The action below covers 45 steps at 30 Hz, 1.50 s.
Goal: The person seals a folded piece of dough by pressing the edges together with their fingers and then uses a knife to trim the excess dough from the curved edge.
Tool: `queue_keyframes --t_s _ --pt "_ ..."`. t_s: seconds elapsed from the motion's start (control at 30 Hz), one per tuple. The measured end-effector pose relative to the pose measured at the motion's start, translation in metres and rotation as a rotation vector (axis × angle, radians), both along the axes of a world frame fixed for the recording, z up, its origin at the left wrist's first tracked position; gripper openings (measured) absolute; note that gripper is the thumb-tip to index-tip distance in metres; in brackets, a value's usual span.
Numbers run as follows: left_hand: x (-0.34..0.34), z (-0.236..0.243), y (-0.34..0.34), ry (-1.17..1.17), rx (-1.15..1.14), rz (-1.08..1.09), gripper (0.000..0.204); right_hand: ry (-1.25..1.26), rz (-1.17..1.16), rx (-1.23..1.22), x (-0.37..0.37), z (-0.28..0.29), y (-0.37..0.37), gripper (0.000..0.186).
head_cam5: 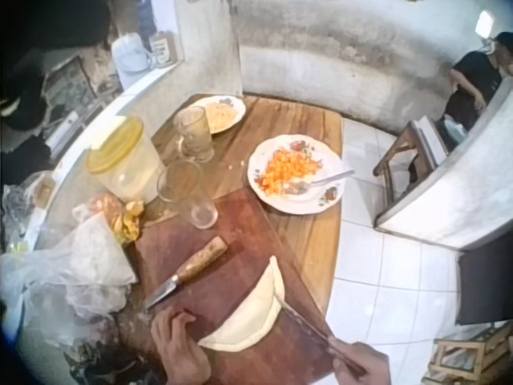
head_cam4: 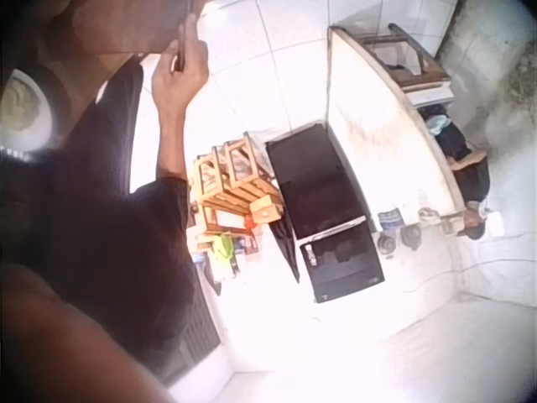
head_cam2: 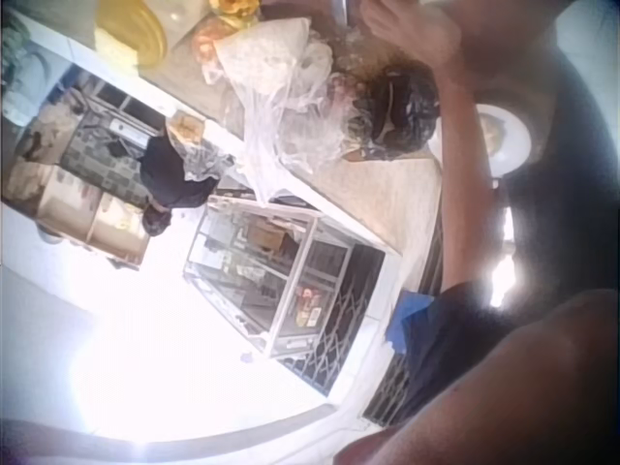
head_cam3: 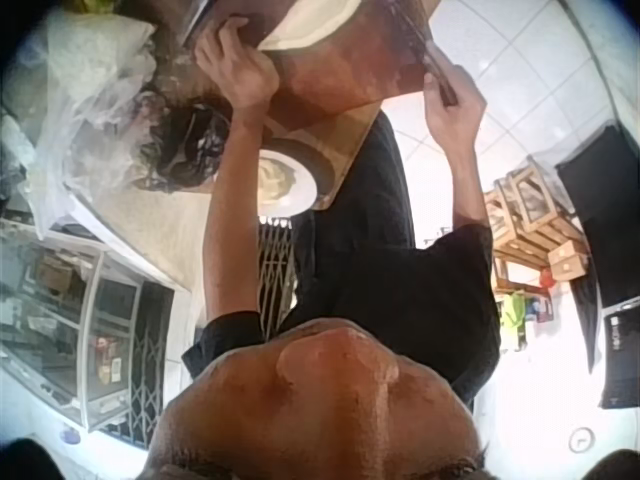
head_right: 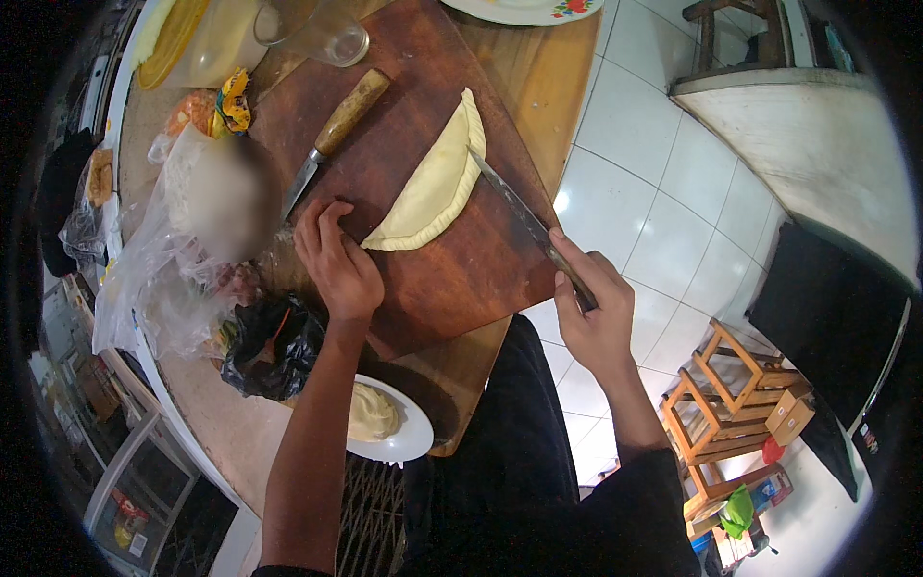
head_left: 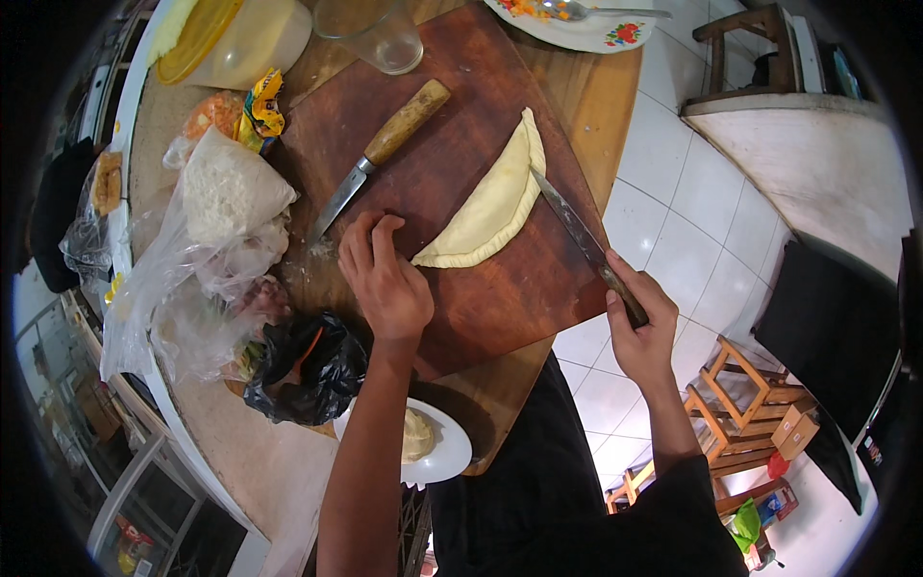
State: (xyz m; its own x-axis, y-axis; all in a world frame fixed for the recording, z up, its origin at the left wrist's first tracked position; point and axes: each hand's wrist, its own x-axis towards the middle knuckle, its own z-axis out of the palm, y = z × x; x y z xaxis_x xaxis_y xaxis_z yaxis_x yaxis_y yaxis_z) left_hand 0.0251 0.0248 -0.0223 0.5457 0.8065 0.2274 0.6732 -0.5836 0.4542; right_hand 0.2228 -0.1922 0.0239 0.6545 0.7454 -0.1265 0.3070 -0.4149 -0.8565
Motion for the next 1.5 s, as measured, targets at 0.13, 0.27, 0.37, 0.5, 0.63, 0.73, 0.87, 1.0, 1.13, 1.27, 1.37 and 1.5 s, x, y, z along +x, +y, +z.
queue_keyframes --t_s 0.13,0.27,0.37,0.5,0.63,0.73,0.87,1.0,1.13,1.27,1.37,1.5 --pt "-0.001 0.000 0.001 0.000 -0.003 -0.006 0.044 -0.004 -0.012 0.006 -0.003 0.002 -0.002 0.050" --pt "0.002 0.003 -0.001 0.007 0.017 0.010 0.036 -0.045 -0.017 0.074 -0.007 -0.003 -0.005 0.052" --pt "0.003 0.004 -0.001 0.018 0.015 0.020 0.036 0.001 -0.006 -0.002 -0.009 -0.003 -0.005 0.052" --pt "0.002 0.002 0.001 0.007 0.007 0.005 0.039 -0.042 -0.009 0.033 -0.008 -0.002 -0.007 0.052" --pt "0.000 0.001 0.000 0.004 -0.015 0.007 0.043 -0.029 0.019 0.019 -0.012 -0.002 -0.011 0.052" --pt "0.000 0.002 0.000 0.003 -0.014 0.006 0.043 -0.011 0.008 -0.001 -0.014 -0.003 -0.008 0.052" --pt "0.003 0.005 0.000 0.006 0.006 0.010 0.038 -0.046 -0.002 0.050 -0.015 -0.003 -0.010 0.053" --pt "0.001 0.001 0.001 0.000 0.008 -0.002 0.040 -0.032 -0.011 0.030 -0.020 -0.007 -0.014 0.054" --pt "-0.001 0.001 0.001 0.004 0.004 -0.004 0.042 -0.066 0.011 0.025 -0.021 -0.005 -0.013 0.056" --pt "-0.001 0.001 0.001 0.008 0.003 -0.003 0.042 -0.068 0.008 0.015 -0.024 -0.002 -0.016 0.057" --pt "0.003 0.004 0.000 0.004 0.023 0.001 0.037 -0.076 0.001 0.045 -0.025 -0.003 -0.017 0.056" --pt "0.002 0.002 0.001 -0.002 0.038 -0.002 0.036 -0.079 0.009 0.041 -0.026 -0.004 -0.013 0.055"
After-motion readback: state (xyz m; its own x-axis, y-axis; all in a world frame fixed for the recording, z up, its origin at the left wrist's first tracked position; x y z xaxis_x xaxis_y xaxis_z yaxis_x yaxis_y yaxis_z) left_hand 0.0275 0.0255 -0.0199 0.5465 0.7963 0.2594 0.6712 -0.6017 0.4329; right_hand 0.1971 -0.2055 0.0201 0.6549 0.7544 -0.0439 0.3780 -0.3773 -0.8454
